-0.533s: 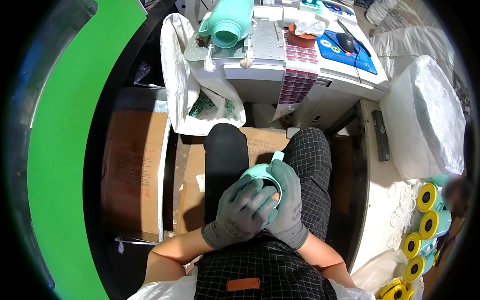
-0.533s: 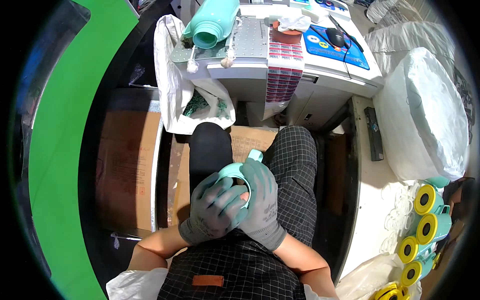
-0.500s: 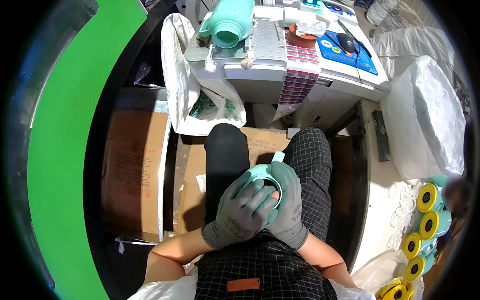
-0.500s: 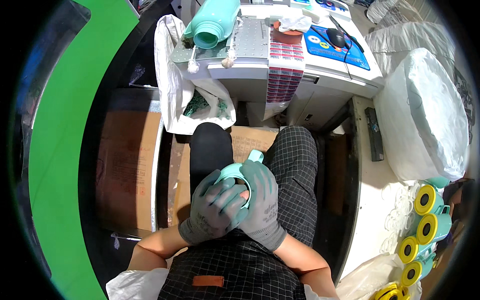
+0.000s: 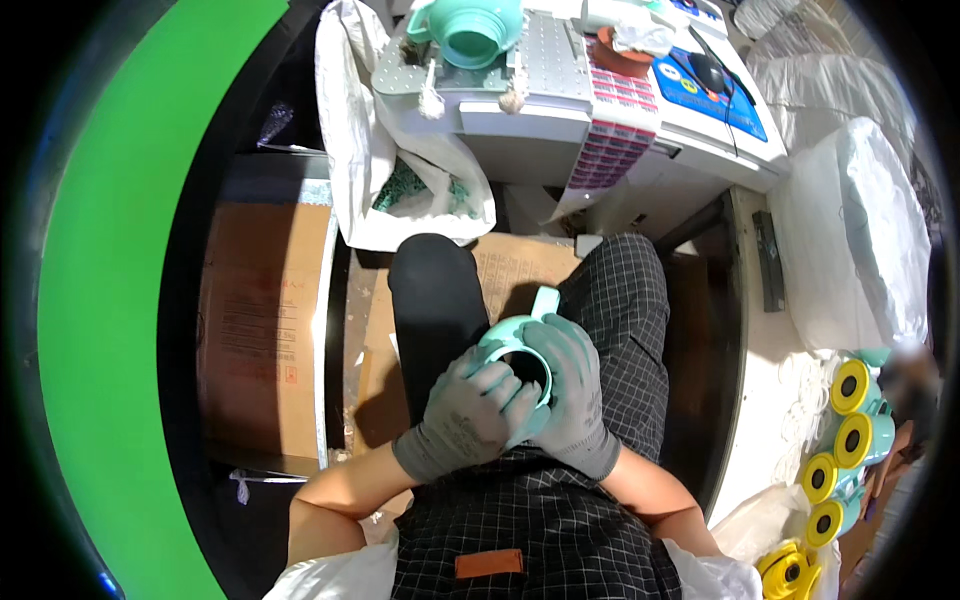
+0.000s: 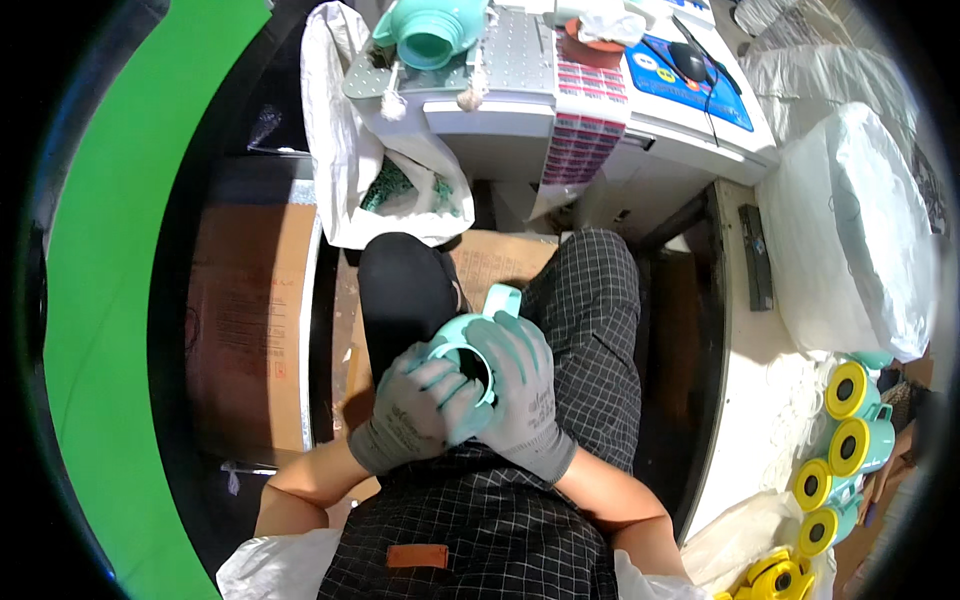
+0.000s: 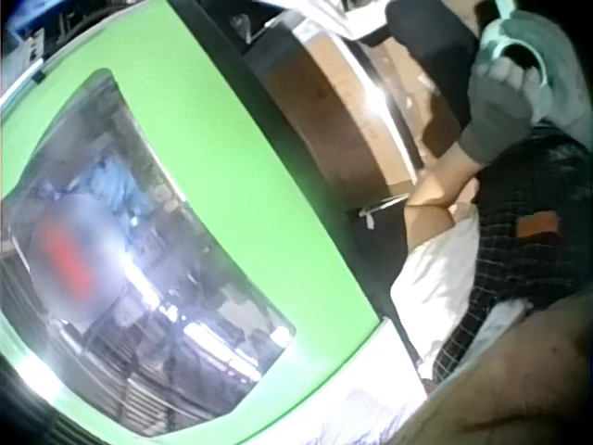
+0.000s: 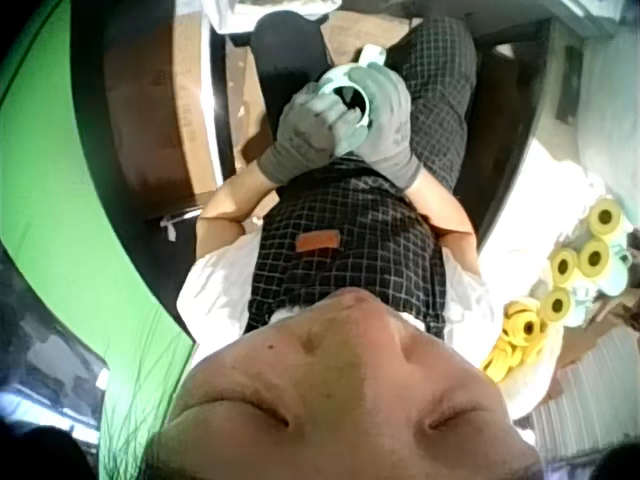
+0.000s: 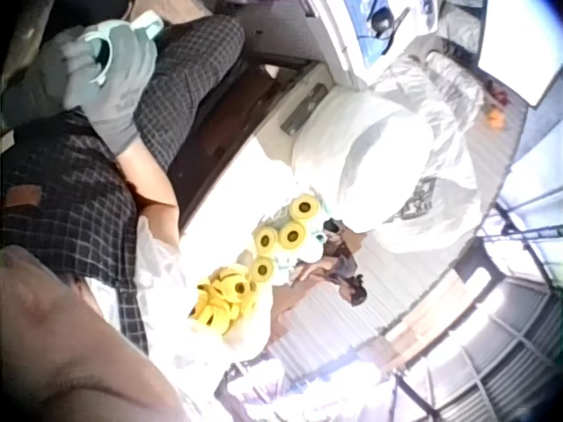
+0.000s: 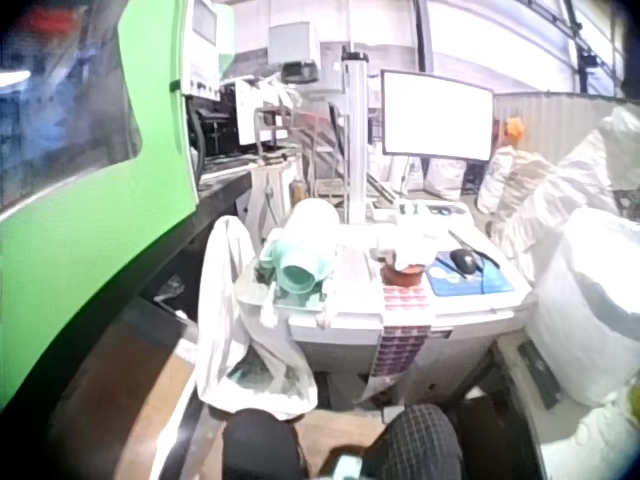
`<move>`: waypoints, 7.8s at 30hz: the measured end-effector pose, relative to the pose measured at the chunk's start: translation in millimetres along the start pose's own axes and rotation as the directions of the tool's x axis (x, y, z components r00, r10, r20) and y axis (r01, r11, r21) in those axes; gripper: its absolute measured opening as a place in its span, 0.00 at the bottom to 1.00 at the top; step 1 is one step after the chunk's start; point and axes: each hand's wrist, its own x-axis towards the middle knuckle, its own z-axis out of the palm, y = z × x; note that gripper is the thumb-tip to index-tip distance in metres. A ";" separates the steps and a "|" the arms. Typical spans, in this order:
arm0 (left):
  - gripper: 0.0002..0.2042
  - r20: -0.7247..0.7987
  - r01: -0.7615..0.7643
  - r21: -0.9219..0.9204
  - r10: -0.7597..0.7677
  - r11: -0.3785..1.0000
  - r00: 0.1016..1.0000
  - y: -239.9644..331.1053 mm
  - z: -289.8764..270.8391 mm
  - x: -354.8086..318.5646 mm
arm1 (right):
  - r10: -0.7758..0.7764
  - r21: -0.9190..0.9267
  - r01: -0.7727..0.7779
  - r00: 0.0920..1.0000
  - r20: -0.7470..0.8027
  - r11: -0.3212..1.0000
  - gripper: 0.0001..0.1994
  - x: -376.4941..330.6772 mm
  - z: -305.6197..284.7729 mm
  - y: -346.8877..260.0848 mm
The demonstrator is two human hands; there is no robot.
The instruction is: The person assembles teal plastic containers by inserting a white seal into the opening, attaching a yellow lid, and applying a label. The person handles the containers one at a time, placing the finished units on a nearby table.
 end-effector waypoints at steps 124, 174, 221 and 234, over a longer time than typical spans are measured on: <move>0.36 -0.037 0.038 -0.555 -0.070 0.831 0.997 31.2 51.2 67.9 | 0.306 0.409 -0.377 0.924 0.230 0.831 0.60 -60.4 -75.7 53.5; 0.28 0.018 0.582 0.397 -0.639 0.710 0.769 -318.6 151.1 80.5 | 0.470 0.221 -0.669 0.215 -0.856 0.710 0.42 -82.7 -156.3 159.0; 0.30 0.953 0.406 0.259 -0.299 0.877 0.039 -95.6 482.8 -81.6 | 0.455 0.198 -0.736 0.165 -0.875 0.648 0.43 -112.4 -158.0 151.9; 0.29 0.954 0.363 0.288 -0.300 0.886 -0.025 -75.3 485.1 -101.7 | 0.468 0.193 -0.737 0.186 -0.864 0.648 0.43 -110.3 -155.8 152.1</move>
